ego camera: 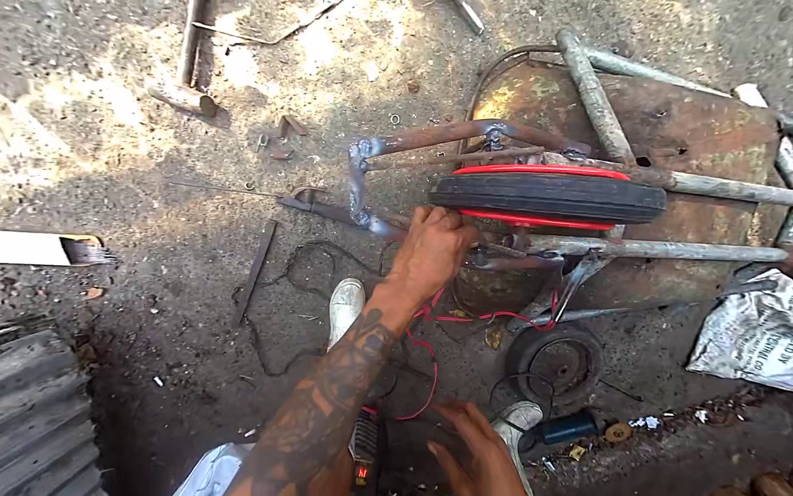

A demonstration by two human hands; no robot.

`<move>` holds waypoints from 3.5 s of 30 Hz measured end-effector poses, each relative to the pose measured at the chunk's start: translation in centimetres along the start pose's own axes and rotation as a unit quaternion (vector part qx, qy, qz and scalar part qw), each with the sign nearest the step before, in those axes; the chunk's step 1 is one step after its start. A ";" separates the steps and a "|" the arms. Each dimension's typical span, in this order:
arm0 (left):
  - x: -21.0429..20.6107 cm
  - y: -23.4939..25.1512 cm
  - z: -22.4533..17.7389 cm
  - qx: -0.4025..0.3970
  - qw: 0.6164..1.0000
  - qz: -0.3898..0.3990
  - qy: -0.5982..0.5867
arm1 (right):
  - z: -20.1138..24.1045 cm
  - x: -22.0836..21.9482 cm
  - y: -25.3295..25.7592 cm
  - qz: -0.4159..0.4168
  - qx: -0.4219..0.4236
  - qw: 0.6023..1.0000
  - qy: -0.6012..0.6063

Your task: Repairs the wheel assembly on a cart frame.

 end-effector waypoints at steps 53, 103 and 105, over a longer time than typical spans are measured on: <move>-0.7 0.2 -0.7 0.070 0.997 -0.013 0.020 | 0.7 -2.3 -0.2 0.086 -0.012 0.995 0.040; -2.0 -0.9 0.5 0.045 0.999 -0.003 0.026 | -1.8 -1.3 0.8 0.039 -0.010 0.998 0.043; -2.0 -1.0 0.6 0.038 0.999 -0.008 0.029 | -2.3 -1.2 0.3 0.035 -0.014 0.998 0.050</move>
Point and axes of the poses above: each hand's wrist, its own y-axis towards the middle knuckle, its own x-axis out of the back of the hand, z = x × y, the point moved 1 cm from there along y, towards the middle knuckle, and after that the axes turned 12 degrees about z, right-handed, at the moved point
